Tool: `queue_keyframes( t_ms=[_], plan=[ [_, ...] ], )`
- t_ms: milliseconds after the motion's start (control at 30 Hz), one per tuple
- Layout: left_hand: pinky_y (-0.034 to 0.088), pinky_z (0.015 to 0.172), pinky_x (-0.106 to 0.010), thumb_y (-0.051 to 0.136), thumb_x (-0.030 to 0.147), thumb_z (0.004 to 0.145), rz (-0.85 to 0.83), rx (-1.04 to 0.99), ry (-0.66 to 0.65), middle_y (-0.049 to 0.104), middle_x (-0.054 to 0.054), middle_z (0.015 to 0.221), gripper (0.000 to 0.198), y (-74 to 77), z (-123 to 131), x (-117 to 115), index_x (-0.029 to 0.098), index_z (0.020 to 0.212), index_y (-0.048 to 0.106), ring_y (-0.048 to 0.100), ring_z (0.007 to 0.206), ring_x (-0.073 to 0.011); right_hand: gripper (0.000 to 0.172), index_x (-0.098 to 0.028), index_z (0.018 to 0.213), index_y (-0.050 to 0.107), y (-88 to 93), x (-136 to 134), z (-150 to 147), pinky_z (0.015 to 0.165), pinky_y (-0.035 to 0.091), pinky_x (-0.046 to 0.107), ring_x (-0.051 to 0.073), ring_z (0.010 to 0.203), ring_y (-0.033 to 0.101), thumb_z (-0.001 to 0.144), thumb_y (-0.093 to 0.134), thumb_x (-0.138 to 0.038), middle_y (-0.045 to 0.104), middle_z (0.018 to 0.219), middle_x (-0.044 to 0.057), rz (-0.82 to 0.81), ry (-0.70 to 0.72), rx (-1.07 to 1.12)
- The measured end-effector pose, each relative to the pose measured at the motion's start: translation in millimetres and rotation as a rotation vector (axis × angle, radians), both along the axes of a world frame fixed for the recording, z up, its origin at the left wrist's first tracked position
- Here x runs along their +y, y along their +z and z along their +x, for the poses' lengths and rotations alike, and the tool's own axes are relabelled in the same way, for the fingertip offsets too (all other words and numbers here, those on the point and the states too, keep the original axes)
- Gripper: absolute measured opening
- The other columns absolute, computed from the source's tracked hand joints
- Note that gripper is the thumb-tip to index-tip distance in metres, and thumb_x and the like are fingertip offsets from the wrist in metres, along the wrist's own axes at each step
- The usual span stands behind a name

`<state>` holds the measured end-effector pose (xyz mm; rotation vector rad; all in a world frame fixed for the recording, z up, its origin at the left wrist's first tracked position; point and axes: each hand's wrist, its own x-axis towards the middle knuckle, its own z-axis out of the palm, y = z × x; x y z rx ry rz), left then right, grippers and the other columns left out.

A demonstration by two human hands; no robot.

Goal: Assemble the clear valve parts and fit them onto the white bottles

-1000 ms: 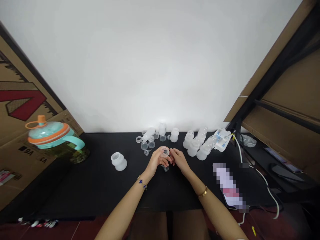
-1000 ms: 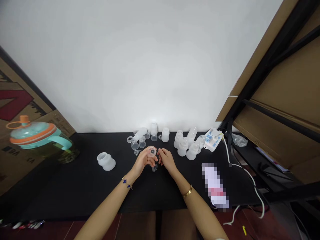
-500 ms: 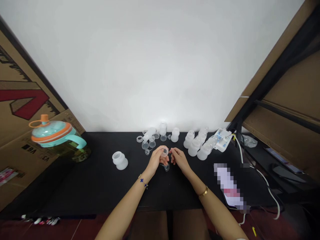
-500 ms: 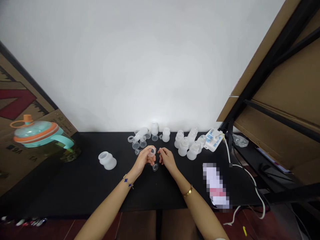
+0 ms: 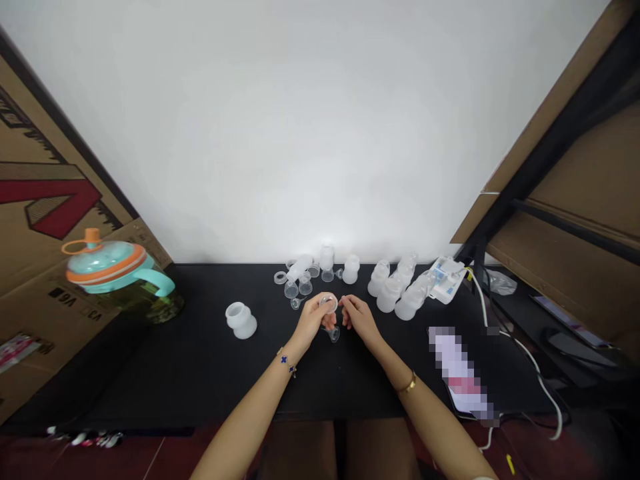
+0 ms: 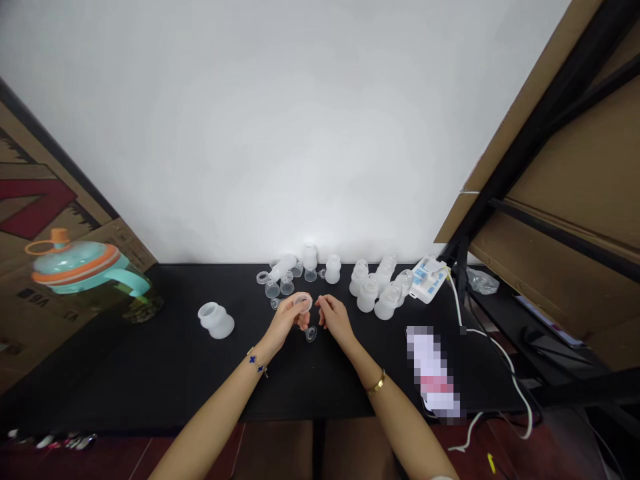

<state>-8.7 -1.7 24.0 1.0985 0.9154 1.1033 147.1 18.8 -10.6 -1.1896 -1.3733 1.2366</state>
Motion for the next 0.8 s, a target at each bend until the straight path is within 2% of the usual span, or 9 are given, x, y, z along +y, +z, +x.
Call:
queue_keyframes(
  t_ms=[267,533,800],
  plan=[
    [0.049,0.045,-0.021,0.062,0.042,0.075,-0.103,-0.077,0.040,0.076,-0.007,0.080,0.047,-5.7,-0.5,4.2,0.018,0.115,0.053,0.065,0.049,-0.0139,0.039,-0.020,0.082,0.060,3.6,-3.2,-0.8,0.038,0.037,0.020,0.011,0.042,0.049,0.088,0.052,-0.058,0.048,0.049,-0.007,0.022,-0.011,-0.024],
    [0.046,0.043,-0.019,0.060,0.036,0.074,-0.073,-0.059,0.049,0.065,0.004,0.068,0.039,-5.7,2.4,2.7,0.021,0.109,0.052,0.059,0.043,-0.0103,0.039,-0.020,0.083,0.060,2.6,-2.7,-0.5,0.038,0.037,0.020,0.011,0.042,0.049,0.088,0.051,-0.058,0.048,0.050,-0.007,0.026,-0.010,-0.035],
    [0.048,0.044,-0.019,0.068,0.041,0.076,-0.083,-0.066,0.034,0.065,0.003,0.072,0.047,-5.6,1.2,2.6,0.021,0.114,0.051,0.062,0.047,-0.0109,0.039,-0.020,0.084,0.061,1.9,-2.3,0.5,0.039,0.037,0.020,0.011,0.041,0.048,0.090,0.050,-0.057,0.049,0.049,-0.007,0.042,-0.008,-0.049]
  ],
)
